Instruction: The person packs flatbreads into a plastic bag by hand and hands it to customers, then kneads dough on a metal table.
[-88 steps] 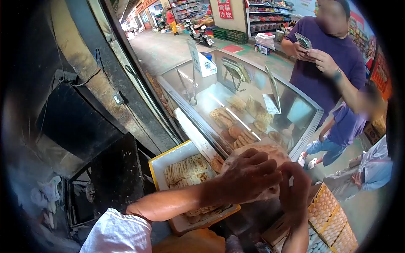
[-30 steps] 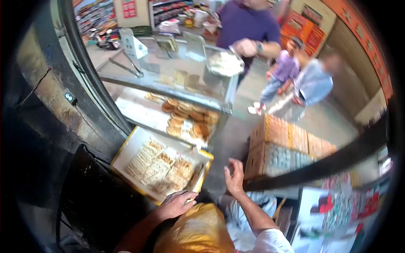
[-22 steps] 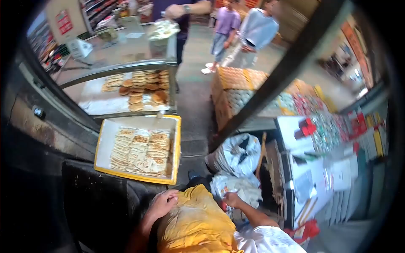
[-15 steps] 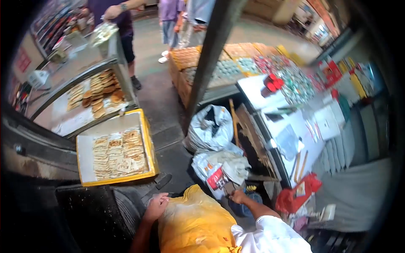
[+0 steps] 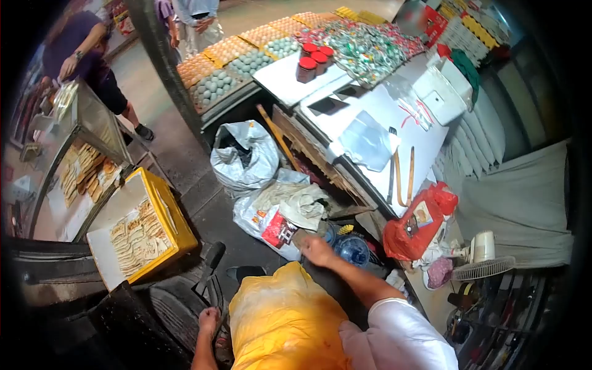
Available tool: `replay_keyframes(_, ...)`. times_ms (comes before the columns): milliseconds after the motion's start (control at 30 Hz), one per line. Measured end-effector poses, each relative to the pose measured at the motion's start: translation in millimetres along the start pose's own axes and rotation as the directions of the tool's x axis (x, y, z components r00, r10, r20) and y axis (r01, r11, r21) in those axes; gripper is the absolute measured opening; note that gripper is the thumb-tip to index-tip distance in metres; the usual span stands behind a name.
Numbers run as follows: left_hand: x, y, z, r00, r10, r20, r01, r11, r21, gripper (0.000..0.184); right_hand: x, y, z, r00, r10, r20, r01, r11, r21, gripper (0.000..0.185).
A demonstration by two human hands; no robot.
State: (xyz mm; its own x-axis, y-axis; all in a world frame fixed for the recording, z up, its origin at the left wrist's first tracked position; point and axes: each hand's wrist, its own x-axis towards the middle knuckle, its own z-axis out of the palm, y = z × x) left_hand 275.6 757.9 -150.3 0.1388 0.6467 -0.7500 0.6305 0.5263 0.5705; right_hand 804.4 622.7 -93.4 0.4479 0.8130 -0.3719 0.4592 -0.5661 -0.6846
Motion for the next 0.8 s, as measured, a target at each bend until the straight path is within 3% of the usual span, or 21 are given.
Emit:
replay_keyframes(67,-15.2,-46.1,5.5,0.999,-0.03,-0.03,0.03,0.999,0.012,0.015,11.1,12.5,-42.1,0.952,-0.035,-0.305,0.029,0.999,-0.024,0.031)
replay_keyframes(133,-0.7,-113.7,14.9,0.981,-0.107,0.161,0.147,0.954,-0.262,0.012,31.3,31.2,-88.0,0.881,-0.14,-0.453,0.101,0.989,-0.11,0.031)
replay_keyframes(233,-38.3,-81.5,46.4,0.979,-0.192,0.064,0.202,0.956,-0.213,0.011,41.2,8.3,-157.0,0.81,-0.074,-0.581,0.064,0.997,-0.038,0.032)
replay_keyframes(267,-63.0,-37.5,57.1,0.966,-0.26,0.009,0.259,0.959,-0.119,0.011,44.7,5.0,-175.6,0.82,-0.036,-0.571,0.023,0.999,-0.03,0.032)
replay_keyframes(300,-58.6,-57.4,61.9,0.965,-0.262,-0.002,0.26,0.957,-0.128,0.011,50.9,5.1,-191.4,0.83,-0.003,-0.558,-0.014,1.0,-0.026,0.033)
replay_keyframes(367,-47.7,-92.5,73.1,0.991,-0.116,-0.061,0.109,0.987,-0.116,0.01,67.7,16.2,-208.9,0.786,-0.048,-0.617,-0.012,0.996,-0.093,0.033)
replay_keyframes(400,-60.3,-80.9,76.2,0.99,-0.122,-0.075,0.113,0.986,-0.123,0.01,78.4,25.8,-215.7,0.763,-0.098,-0.639,-0.001,0.988,-0.154,0.031)
replay_keyframes(500,-92.3,-61.3,80.3,0.976,-0.211,-0.045,0.201,0.964,-0.175,0.009,106.3,46.9,-235.5,0.803,-0.109,-0.586,-0.112,0.938,-0.328,0.032)
replay_keyframes(567,-100.4,-78.3,83.8,0.96,-0.272,0.059,0.275,0.893,-0.357,0.011,126.2,58.8,-247.1,0.799,-0.1,-0.592,-0.097,0.952,-0.291,0.033)
replay_keyframes(633,-123.2,-69.1,93.1,0.938,-0.343,-0.045,0.297,0.866,-0.403,0.016,145.2,79.6,-250.4,0.761,-0.211,-0.614,0.01,0.949,-0.314,0.052)
replay_keyframes(667,-117.2,-97.5,93.4,0.956,-0.282,-0.08,0.234,0.9,-0.369,0.017,154.6,93.9,-249.1,0.765,-0.209,-0.609,0.006,0.948,-0.317,0.06)
replay_keyframes(700,-119.8,-117.8,96.3,0.968,-0.223,-0.114,0.175,0.928,-0.329,0.018,149.0,89.0,-249.4,0.78,-0.194,-0.595,-0.023,0.942,-0.336,0.064)
replay_keyframes(767,-131.5,-111.4,101.3,0.949,-0.284,-0.133,0.2,0.874,-0.442,0.014,140.8,96.8,-239.2,0.788,-0.248,-0.564,-0.017,0.906,-0.423,0.067)
replay_keyframes(800,-130.2,-120.0,101.0,0.967,-0.23,-0.109,0.189,0.934,-0.302,0.013,131.6,100.3,-233.9,0.8,-0.293,-0.524,0.031,0.892,-0.451,0.071)
